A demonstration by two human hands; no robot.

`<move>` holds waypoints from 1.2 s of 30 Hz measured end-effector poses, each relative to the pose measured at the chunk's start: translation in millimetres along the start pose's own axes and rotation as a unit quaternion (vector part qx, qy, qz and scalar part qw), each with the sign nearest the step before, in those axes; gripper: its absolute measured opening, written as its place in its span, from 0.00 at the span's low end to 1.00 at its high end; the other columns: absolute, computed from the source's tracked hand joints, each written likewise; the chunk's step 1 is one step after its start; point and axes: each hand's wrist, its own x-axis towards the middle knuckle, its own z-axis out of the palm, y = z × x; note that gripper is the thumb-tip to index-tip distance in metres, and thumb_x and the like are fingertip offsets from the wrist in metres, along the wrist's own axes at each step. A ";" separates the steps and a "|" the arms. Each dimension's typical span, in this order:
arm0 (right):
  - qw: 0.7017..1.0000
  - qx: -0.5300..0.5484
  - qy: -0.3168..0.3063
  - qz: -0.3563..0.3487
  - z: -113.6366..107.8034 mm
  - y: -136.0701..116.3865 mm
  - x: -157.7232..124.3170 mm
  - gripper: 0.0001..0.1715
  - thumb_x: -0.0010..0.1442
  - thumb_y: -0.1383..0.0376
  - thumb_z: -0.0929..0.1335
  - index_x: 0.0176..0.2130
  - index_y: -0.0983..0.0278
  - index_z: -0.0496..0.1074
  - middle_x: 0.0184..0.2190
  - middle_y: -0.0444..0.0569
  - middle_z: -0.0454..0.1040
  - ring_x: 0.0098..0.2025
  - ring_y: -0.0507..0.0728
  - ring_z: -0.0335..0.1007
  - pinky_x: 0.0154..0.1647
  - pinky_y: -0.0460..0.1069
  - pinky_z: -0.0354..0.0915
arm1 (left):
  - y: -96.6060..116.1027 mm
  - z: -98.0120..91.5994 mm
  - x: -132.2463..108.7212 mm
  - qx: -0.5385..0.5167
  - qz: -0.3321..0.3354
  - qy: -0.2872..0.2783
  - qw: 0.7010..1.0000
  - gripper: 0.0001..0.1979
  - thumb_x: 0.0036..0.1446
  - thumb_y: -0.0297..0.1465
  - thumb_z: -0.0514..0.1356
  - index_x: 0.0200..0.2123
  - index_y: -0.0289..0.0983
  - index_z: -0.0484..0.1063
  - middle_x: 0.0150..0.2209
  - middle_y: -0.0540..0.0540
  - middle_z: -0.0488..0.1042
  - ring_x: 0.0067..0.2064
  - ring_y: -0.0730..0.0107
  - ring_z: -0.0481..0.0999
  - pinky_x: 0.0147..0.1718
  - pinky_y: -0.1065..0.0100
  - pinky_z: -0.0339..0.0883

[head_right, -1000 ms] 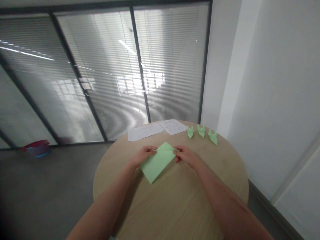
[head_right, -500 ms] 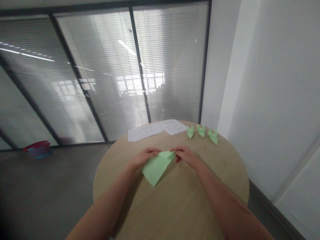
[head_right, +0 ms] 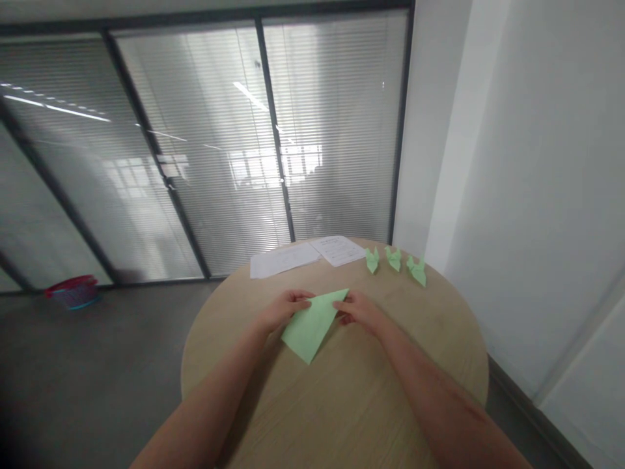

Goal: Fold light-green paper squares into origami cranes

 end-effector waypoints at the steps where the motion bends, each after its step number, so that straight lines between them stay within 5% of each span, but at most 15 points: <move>1: 1.000 -0.004 -0.003 0.000 0.4 1.0 0.8 0.26 0.53 0.52 0.77 0.44 0.66 0.76 0.40 0.54 0.80 0.36 0.56 0.77 0.31 0.46 0.70 | -0.3 0.5 0.5 0.009 0.003 0.002 1.000 0.24 0.46 0.43 0.70 0.43 0.32 0.80 0.33 0.45 0.80 0.29 0.69 0.72 0.31 0.67 0.63; 8: 1.000 -0.021 0.011 0.000 3.6 2.7 3.5 0.24 0.52 0.49 0.77 0.37 0.67 0.77 0.33 0.51 0.80 0.30 0.54 0.74 0.29 0.46 0.69 | -5.1 5.6 5.2 0.083 0.011 0.017 0.996 0.19 0.47 0.46 0.66 0.27 0.33 0.79 0.24 0.49 0.73 0.26 0.71 0.66 0.27 0.68 0.56; 13: 0.999 -0.022 0.046 -0.001 3.4 6.8 7.9 0.27 0.58 0.44 0.72 0.33 0.67 0.74 0.27 0.50 0.77 0.27 0.53 0.73 0.27 0.46 0.67 | -5.6 4.3 6.8 0.119 0.021 0.016 0.993 0.18 0.48 0.44 0.66 0.25 0.33 0.78 0.23 0.50 0.72 0.26 0.71 0.65 0.27 0.68 0.57; 24: 0.983 -0.058 0.166 -0.060 -12.9 3.3 10.3 0.29 0.52 0.43 0.72 0.33 0.67 0.77 0.31 0.53 0.79 0.29 0.55 0.74 0.28 0.47 0.66 | -11.0 -8.0 10.4 0.132 0.008 0.015 0.991 0.16 0.50 0.42 0.65 0.25 0.34 0.77 0.23 0.49 0.73 0.25 0.69 0.70 0.27 0.68 0.61; 29: 0.920 -0.130 0.343 -0.136 -31.3 -7.9 5.2 0.28 0.57 0.41 0.69 0.27 0.64 0.75 0.21 0.47 0.71 0.27 0.57 0.68 0.30 0.50 0.63 | -13.4 -17.4 15.9 0.132 0.007 0.098 0.986 0.10 0.51 0.36 0.65 0.25 0.36 0.75 0.20 0.52 0.70 0.23 0.71 0.67 0.26 0.69 0.58; 31: 0.889 -0.157 0.393 -0.176 -36.0 -16.2 0.2 0.27 0.58 0.43 0.69 0.31 0.63 0.78 0.24 0.49 0.72 0.32 0.60 0.69 0.35 0.52 0.63 | -12.3 -18.1 16.1 0.119 0.005 0.118 0.986 0.10 0.52 0.36 0.65 0.24 0.36 0.73 0.19 0.53 0.68 0.22 0.72 0.66 0.25 0.69 0.57; 36: 0.831 -0.255 0.375 -0.321 -22.9 -29.5 -9.5 0.23 0.65 0.48 0.68 0.43 0.61 0.83 0.33 0.52 0.78 0.37 0.60 0.72 0.41 0.53 0.66 | -8.0 0.9 13.0 0.031 -0.030 0.066 0.997 0.16 0.58 0.42 0.63 0.29 0.34 0.77 0.26 0.45 0.76 0.25 0.68 0.73 0.27 0.67 0.66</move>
